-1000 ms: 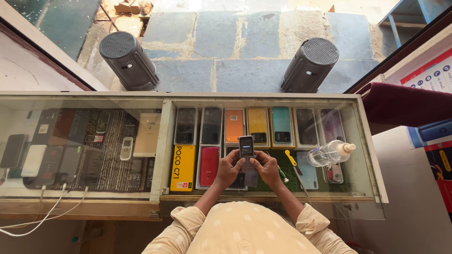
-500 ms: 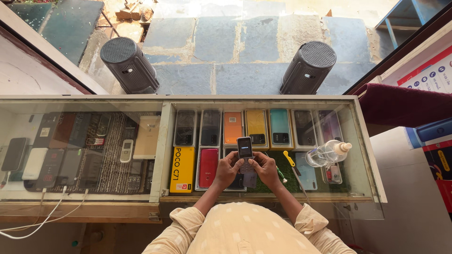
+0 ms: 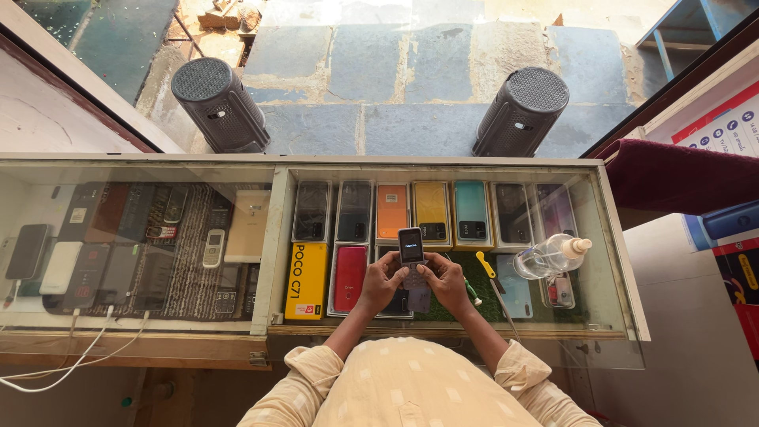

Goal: The person disassembles a feature phone, removes the battery and SIM card, then reassembles the device and powers it on to test functionality. The person handles the phone casing, battery, SIM card, and internal components during the process.

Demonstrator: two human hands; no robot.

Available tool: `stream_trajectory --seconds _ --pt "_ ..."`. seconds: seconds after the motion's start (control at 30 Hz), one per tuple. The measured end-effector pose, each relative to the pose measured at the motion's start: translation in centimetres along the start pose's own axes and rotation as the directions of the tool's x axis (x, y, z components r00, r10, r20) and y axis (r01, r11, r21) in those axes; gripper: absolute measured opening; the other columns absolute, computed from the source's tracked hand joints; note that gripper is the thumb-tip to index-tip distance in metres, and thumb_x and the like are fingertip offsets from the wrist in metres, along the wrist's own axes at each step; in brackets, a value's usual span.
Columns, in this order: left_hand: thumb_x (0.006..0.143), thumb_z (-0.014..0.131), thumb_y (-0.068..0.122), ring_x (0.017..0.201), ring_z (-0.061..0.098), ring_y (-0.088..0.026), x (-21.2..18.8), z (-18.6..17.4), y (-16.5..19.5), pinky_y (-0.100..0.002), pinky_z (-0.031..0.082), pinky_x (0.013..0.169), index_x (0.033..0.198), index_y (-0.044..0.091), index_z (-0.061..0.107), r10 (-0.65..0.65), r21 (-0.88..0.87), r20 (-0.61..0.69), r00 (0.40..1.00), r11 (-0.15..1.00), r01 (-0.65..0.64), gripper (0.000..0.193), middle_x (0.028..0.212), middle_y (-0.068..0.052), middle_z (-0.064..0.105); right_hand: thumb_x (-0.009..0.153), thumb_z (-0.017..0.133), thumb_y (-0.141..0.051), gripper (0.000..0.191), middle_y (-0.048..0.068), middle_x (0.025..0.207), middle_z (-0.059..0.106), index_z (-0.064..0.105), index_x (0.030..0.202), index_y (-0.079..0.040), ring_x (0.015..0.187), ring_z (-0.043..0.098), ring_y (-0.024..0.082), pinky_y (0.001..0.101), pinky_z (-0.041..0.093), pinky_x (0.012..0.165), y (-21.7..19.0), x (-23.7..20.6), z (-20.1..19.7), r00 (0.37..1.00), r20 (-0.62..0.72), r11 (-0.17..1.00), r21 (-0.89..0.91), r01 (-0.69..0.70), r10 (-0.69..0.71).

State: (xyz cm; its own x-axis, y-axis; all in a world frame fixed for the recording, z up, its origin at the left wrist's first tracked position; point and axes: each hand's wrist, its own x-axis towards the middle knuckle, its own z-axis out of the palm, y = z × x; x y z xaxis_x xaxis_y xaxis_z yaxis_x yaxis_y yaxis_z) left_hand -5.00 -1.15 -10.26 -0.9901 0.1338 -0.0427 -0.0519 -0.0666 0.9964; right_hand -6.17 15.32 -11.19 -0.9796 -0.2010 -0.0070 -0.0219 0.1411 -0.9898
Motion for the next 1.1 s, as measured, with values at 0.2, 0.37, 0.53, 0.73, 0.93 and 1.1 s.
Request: stream_trajectory --seconds 0.2,0.37,0.53,0.73,0.93,1.1 --pt "0.097 0.065 0.006 0.080 0.071 -0.007 -0.02 0.12 -0.09 -0.023 0.060 0.065 0.122 -0.002 0.064 -0.016 -0.026 0.006 1.000 1.000 0.016 0.026 0.094 -0.006 0.077 0.096 0.072 -0.018 0.032 -0.001 0.078 0.072 0.071 0.120 0.002 0.065 0.057 0.001 0.0205 0.046 0.053 0.13 0.01 -0.05 1.000 0.006 1.000 0.022 0.005 -0.006" --pt "0.097 0.066 0.007 0.079 0.070 -0.007 0.06 0.05 -0.13 -0.023 0.060 0.063 0.122 -0.002 0.064 -0.012 -0.015 0.002 1.000 1.000 0.012 0.027 0.094 -0.006 0.076 0.096 0.072 -0.018 0.032 -0.001 0.077 0.070 0.071 0.121 0.002 0.064 0.057 0.001 0.0207 0.046 0.053 0.15 -0.04 -0.05 1.000 0.008 1.000 0.007 0.007 -0.007" --pt "0.098 0.066 0.010 0.076 0.069 -0.006 0.00 0.04 -0.21 -0.023 0.057 0.062 0.123 -0.002 0.064 -0.007 0.019 0.005 1.000 1.000 0.007 0.028 0.091 -0.006 0.075 0.096 0.072 -0.019 0.033 -0.001 0.077 0.071 0.070 0.121 0.002 0.064 0.057 0.001 0.0208 0.046 0.053 0.16 -0.05 -0.08 1.000 0.001 1.000 0.014 0.006 -0.006" --pt "0.099 0.065 0.012 0.072 0.067 -0.007 0.16 0.02 -0.14 -0.024 0.056 0.060 0.125 -0.001 0.064 -0.002 0.057 0.007 1.000 0.998 0.001 0.029 0.087 -0.004 0.074 0.096 0.072 -0.019 0.032 -0.001 0.075 0.070 0.071 0.120 0.002 0.063 0.057 0.002 0.0212 0.046 0.052 0.04 0.10 -0.08 1.000 -0.015 1.000 -0.009 0.010 -0.010" --pt "0.100 0.064 0.016 0.070 0.068 -0.009 0.14 0.03 0.24 -0.025 0.057 0.059 0.126 -0.001 0.061 -0.006 0.138 0.012 1.000 0.990 0.005 0.031 0.084 -0.005 0.074 0.096 0.072 -0.019 0.032 -0.002 0.074 0.069 0.070 0.120 0.002 0.063 0.056 0.002 0.0213 0.045 0.052 -0.07 0.09 -0.05 1.000 -0.016 1.000 0.000 0.007 -0.007" --pt "0.100 0.062 0.018 0.069 0.069 -0.009 0.27 0.22 0.51 -0.025 0.056 0.059 0.129 0.001 0.058 -0.034 0.142 0.025 0.999 0.989 0.030 0.034 0.086 -0.005 0.076 0.096 0.072 -0.019 0.032 -0.001 0.075 0.069 0.071 0.120 0.002 0.062 0.056 0.003 0.0216 0.045 0.051 0.01 0.15 -0.01 0.999 -0.045 1.000 -0.009 0.012 -0.012"
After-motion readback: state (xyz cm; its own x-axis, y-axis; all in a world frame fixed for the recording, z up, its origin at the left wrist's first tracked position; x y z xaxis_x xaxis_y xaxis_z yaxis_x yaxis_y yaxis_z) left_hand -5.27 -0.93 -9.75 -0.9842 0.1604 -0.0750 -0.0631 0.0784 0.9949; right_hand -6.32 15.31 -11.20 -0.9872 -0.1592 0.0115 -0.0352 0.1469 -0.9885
